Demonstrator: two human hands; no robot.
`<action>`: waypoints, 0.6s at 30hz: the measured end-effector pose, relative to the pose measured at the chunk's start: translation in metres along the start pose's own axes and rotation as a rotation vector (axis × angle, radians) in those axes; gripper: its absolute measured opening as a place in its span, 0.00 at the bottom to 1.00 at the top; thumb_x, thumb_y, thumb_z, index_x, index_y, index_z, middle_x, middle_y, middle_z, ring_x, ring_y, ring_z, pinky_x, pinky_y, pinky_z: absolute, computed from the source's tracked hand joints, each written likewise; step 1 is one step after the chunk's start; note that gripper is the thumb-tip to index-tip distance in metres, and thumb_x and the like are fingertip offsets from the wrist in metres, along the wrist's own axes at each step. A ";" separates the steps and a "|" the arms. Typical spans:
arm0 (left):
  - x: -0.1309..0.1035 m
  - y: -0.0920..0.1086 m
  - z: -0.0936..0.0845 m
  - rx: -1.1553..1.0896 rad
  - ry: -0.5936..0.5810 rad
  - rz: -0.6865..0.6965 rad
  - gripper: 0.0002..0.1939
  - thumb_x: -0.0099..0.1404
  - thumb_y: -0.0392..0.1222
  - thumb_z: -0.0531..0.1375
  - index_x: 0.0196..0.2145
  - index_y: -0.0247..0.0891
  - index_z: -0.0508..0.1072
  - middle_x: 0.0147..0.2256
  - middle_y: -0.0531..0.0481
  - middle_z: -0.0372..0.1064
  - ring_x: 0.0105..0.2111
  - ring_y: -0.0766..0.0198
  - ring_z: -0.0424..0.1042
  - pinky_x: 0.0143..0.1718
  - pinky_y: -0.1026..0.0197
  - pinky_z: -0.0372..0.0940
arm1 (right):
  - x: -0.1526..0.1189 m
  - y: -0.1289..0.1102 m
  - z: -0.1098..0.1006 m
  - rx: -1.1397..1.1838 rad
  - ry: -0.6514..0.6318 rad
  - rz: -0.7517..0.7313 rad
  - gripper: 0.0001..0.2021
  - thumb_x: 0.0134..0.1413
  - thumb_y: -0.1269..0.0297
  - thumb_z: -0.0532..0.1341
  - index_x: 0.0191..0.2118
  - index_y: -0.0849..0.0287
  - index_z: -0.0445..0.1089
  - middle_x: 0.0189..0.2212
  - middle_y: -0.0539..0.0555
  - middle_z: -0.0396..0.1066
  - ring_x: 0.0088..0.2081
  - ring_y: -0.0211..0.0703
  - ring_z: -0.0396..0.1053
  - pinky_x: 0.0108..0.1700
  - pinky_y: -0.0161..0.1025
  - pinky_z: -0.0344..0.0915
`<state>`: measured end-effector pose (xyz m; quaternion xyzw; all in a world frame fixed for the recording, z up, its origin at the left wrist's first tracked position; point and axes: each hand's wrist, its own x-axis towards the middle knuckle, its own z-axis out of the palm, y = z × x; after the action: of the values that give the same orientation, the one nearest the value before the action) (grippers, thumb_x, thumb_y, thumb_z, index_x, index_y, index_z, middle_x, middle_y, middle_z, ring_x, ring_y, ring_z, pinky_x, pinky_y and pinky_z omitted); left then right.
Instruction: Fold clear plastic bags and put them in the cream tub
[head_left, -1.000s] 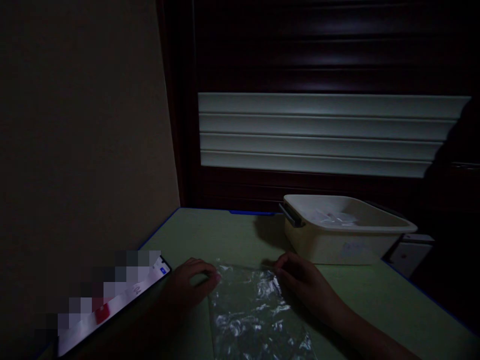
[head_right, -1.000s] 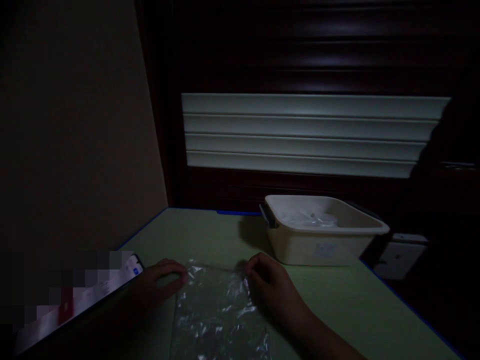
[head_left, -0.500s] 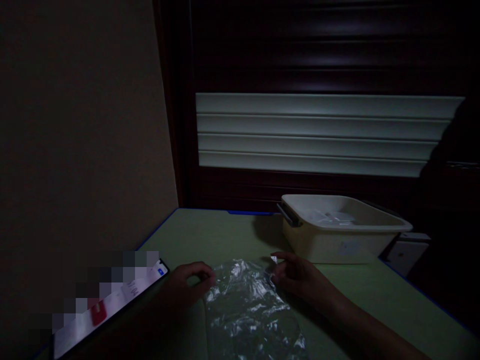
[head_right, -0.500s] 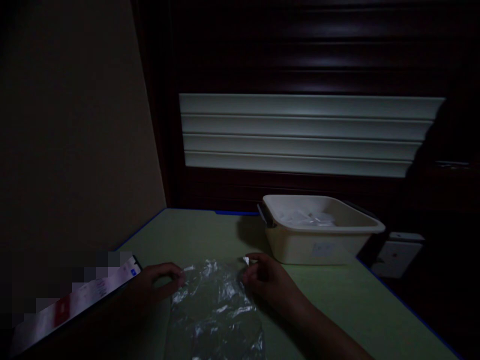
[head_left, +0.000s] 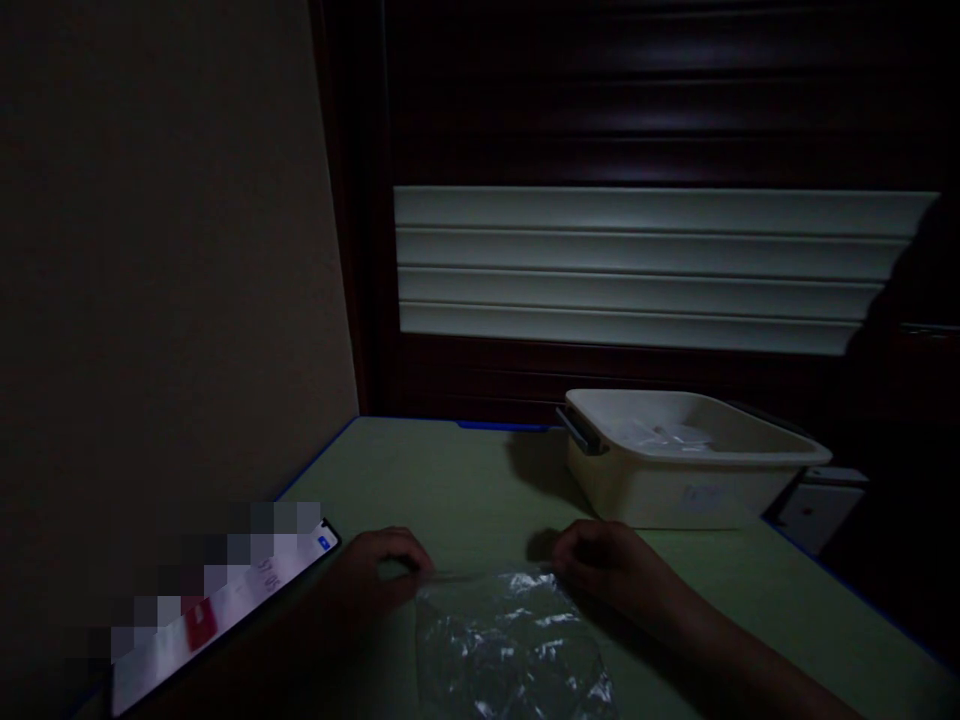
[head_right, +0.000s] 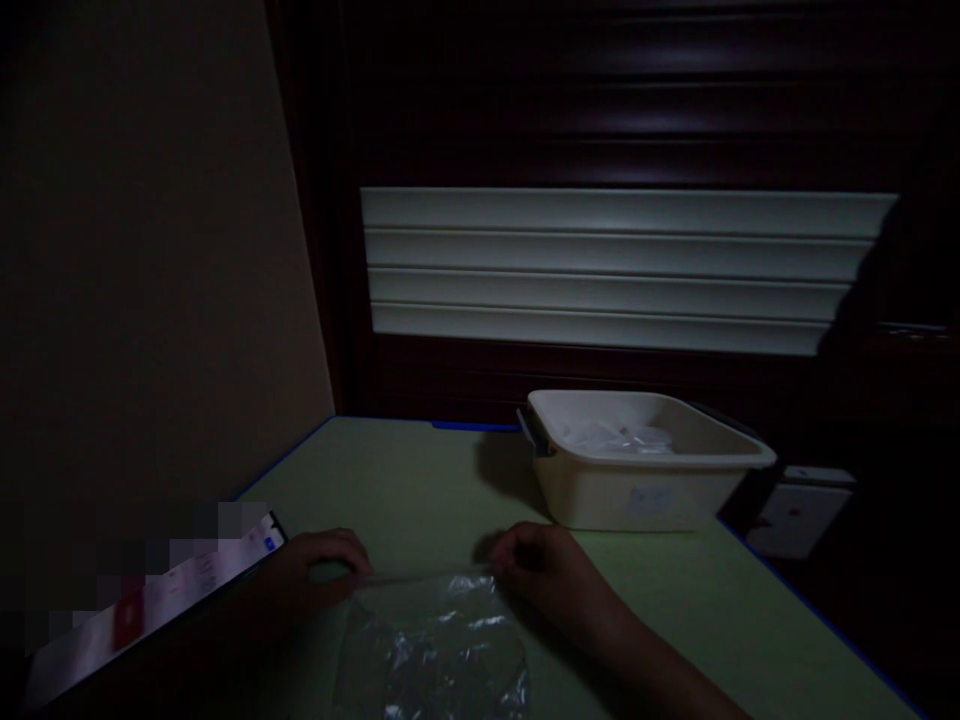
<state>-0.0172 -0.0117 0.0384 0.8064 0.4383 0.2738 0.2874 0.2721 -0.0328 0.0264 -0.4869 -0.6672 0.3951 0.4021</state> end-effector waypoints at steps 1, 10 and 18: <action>0.000 -0.001 0.000 -0.009 -0.005 0.012 0.07 0.54 0.38 0.55 0.26 0.38 0.73 0.31 0.50 0.74 0.32 0.62 0.73 0.37 0.62 0.66 | -0.001 -0.002 -0.001 -0.022 -0.019 -0.010 0.08 0.45 0.61 0.63 0.25 0.60 0.70 0.23 0.52 0.71 0.27 0.41 0.68 0.31 0.39 0.65; -0.004 -0.006 -0.004 0.258 -0.056 0.300 0.13 0.61 0.31 0.53 0.31 0.40 0.77 0.34 0.50 0.75 0.36 0.62 0.71 0.39 0.61 0.64 | -0.009 -0.007 -0.002 -0.333 -0.068 -0.279 0.12 0.45 0.79 0.55 0.27 0.60 0.74 0.28 0.54 0.73 0.30 0.40 0.70 0.32 0.37 0.66; -0.013 -0.013 -0.007 0.586 -0.113 0.644 0.14 0.66 0.30 0.51 0.44 0.41 0.72 0.45 0.49 0.73 0.44 0.59 0.69 0.45 0.59 0.62 | -0.015 -0.016 0.002 -0.619 -0.188 -0.429 0.13 0.54 0.76 0.54 0.26 0.58 0.73 0.28 0.52 0.73 0.31 0.40 0.69 0.37 0.37 0.64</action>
<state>-0.0355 -0.0152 0.0315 0.9631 0.2073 0.1689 -0.0299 0.2675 -0.0511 0.0384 -0.3963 -0.8754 0.1248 0.2469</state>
